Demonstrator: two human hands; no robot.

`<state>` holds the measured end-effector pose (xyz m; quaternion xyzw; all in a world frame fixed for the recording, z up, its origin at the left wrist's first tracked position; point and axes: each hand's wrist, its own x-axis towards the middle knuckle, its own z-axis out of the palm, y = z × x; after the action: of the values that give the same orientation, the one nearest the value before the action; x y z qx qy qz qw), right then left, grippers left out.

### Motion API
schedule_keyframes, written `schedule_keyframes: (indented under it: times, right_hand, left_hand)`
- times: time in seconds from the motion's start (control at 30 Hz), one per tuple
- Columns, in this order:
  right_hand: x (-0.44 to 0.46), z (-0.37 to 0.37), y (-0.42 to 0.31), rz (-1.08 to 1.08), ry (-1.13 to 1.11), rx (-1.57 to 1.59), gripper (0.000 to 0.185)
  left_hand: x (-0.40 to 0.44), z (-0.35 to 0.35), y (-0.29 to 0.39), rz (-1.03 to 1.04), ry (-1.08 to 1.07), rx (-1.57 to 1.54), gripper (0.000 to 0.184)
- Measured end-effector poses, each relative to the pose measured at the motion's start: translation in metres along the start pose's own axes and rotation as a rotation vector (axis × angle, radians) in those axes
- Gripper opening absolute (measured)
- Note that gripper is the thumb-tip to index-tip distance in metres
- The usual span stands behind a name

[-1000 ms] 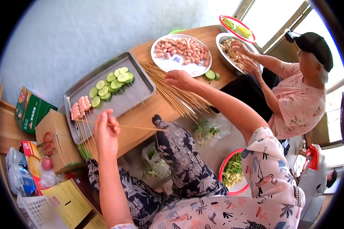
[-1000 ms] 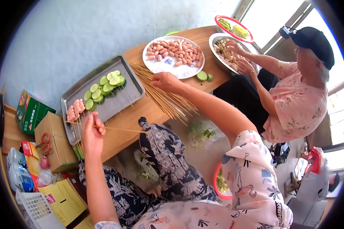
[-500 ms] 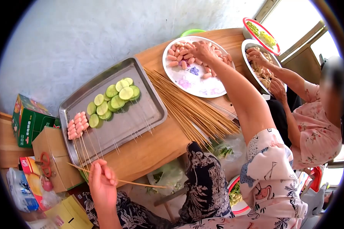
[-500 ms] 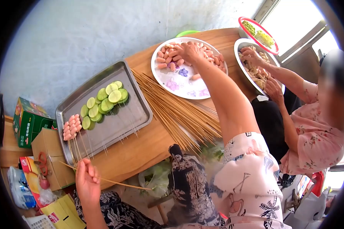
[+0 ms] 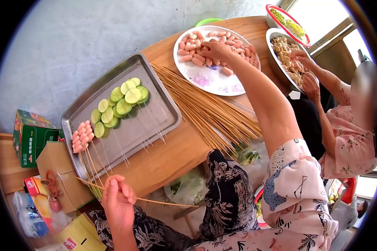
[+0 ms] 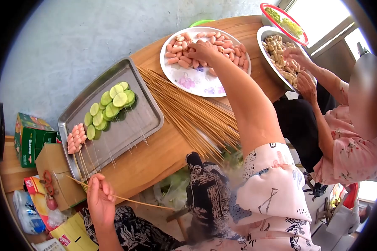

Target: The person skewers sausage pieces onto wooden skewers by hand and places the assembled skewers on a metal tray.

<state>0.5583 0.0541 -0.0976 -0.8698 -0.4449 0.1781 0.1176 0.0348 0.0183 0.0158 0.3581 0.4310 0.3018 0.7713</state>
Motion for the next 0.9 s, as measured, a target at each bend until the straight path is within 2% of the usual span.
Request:
schedule_keyframes:
  times: [0.03,0.07,0.13,0.33,0.4,0.43,0.47,0.53,0.6,0.67,0.73,0.8,0.9]
  right_hand:
    - [0.002,0.013,0.01,-0.089,0.113,-0.145,0.041]
    - [0.003,0.026,0.021,-0.179,0.16,-0.088,0.039]
    - [-0.023,0.023,0.003,-0.137,0.136,-0.122,0.038]
    - [-0.072,0.04,-0.003,-0.301,0.213,-0.156,0.035]
    - [-0.084,0.043,-0.003,-0.367,0.038,0.001,0.033]
    - [-0.093,0.048,-0.002,-0.414,0.168,0.125,0.028]
    - [-0.098,0.046,0.002,-0.415,0.168,0.119,0.028]
    - [-0.108,0.036,0.003,-0.183,0.311,0.25,0.026]
    - [-0.118,0.028,0.009,-0.162,0.51,0.147,0.018]
    - [-0.128,0.029,0.016,-0.203,0.481,0.025,0.016]
    - [-0.142,0.028,0.005,-0.151,0.284,0.086,0.024]
    - [-0.144,0.039,-0.008,-0.277,0.317,0.041,0.025]
    - [-0.149,0.051,-0.021,-0.304,0.234,0.016,0.023]
  left_hand:
    - [-0.001,0.001,0.0,0.0,0.004,0.016,0.021]
    - [-0.002,0.002,-0.001,-0.001,0.008,0.033,0.021]
    - [-0.003,0.001,-0.001,0.003,-0.014,0.025,0.021]
    - [-0.004,0.002,-0.004,0.014,-0.117,0.024,0.022]
    - [-0.002,-0.003,-0.005,0.021,-0.142,0.024,0.022]
    - [-0.002,-0.004,-0.004,0.024,-0.156,0.02,0.022]
    - [-0.002,-0.004,-0.004,0.026,-0.17,0.017,0.022]
    - [-0.002,-0.008,-0.004,0.033,-0.203,-0.002,0.022]
    - [-0.003,-0.009,-0.005,0.047,-0.231,-0.026,0.022]
    - [-0.002,-0.016,-0.006,0.016,-0.304,-0.086,0.017]
    - [-0.004,-0.011,-0.005,0.057,-0.299,-0.058,0.02]
    - [-0.001,-0.017,-0.005,0.058,-0.348,-0.069,0.025]
    - [0.004,-0.021,-0.006,0.117,-0.316,-0.062,0.023]
